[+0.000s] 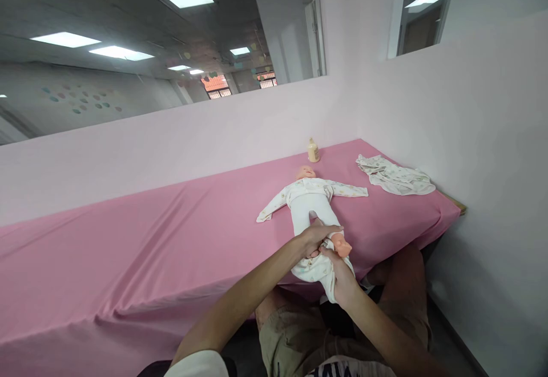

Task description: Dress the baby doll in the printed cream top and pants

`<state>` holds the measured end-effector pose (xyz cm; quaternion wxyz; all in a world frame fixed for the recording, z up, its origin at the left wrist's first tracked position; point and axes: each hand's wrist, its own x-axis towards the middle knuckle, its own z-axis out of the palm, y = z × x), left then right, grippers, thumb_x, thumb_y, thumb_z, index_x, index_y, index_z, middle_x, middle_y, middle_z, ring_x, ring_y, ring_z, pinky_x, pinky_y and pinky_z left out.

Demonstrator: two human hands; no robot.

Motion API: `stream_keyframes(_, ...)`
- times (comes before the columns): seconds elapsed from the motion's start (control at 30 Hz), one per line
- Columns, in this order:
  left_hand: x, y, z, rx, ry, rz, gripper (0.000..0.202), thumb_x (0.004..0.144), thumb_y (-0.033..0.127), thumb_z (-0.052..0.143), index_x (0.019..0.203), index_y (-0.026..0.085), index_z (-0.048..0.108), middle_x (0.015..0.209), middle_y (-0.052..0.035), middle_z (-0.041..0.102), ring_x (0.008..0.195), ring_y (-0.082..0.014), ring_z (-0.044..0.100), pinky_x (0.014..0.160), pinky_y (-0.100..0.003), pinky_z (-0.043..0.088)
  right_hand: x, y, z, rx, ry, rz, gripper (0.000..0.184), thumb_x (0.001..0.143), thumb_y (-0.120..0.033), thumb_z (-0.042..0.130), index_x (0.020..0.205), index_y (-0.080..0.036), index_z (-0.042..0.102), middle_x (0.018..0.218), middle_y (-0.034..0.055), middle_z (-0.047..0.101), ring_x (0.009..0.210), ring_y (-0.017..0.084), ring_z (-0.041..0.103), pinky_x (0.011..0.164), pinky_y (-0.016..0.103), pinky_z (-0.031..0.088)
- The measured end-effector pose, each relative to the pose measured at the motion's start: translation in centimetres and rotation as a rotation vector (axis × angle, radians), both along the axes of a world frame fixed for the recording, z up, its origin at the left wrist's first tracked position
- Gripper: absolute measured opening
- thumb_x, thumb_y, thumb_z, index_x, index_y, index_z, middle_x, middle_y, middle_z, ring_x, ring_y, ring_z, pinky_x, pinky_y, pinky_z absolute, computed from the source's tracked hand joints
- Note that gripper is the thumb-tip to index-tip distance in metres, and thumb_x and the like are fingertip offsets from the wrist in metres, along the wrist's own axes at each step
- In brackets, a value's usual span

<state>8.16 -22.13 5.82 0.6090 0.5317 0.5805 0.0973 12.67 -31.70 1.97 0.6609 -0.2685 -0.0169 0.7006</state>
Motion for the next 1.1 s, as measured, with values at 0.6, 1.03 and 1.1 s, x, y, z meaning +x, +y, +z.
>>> stream_keyframes(0.6, 0.1, -0.2, -2.0, 0.645, 0.081, 0.005, 0.095, 0.079, 0.04, 0.06, 0.15, 0.009, 0.005, 0.148, -0.0219, 0.035, 0.135, -0.0329, 0.037, 0.106, -0.038, 0.032, 4.0, -4.8, 0.9, 0.019, 0.062, 0.073, 0.028, 0.074, -0.028, 0.067, 0.1, -0.016, 0.066, 0.097, 0.0089, 0.073, 0.094, 0.026, 0.069, 0.078, 0.037, 0.058)
stream_keyframes(1.03, 0.4, -0.9, -2.5, 0.769, 0.181, -0.07, 0.091, 0.082, 0.044, 0.057, 0.15, 0.012, 0.006, 0.138, -0.0213, 0.047, 0.123, -0.0354, 0.049, 0.101, -0.041, 0.035, 2.7, -3.3, 1.0, 0.048, 0.003, 0.001, 0.031, 0.07, -0.028, 0.073, 0.099, -0.024, 0.063, 0.088, 0.006, 0.073, 0.079, 0.022, 0.07, 0.06, 0.03, 0.057)
stream_keyframes(1.1, 0.4, -0.6, -2.5, 0.776, 0.16, -0.077, 0.09, 0.081, 0.045, 0.059, 0.149, 0.011, 0.011, 0.138, -0.0212, 0.048, 0.123, -0.0347, 0.049, 0.102, -0.041, 0.034, 2.2, -2.6, 1.4, 0.019, 0.014, -0.012, 0.033, 0.07, -0.024, 0.073, 0.1, -0.024, 0.062, 0.088, 0.0043, 0.073, 0.076, 0.02, 0.07, 0.057, 0.028, 0.056)
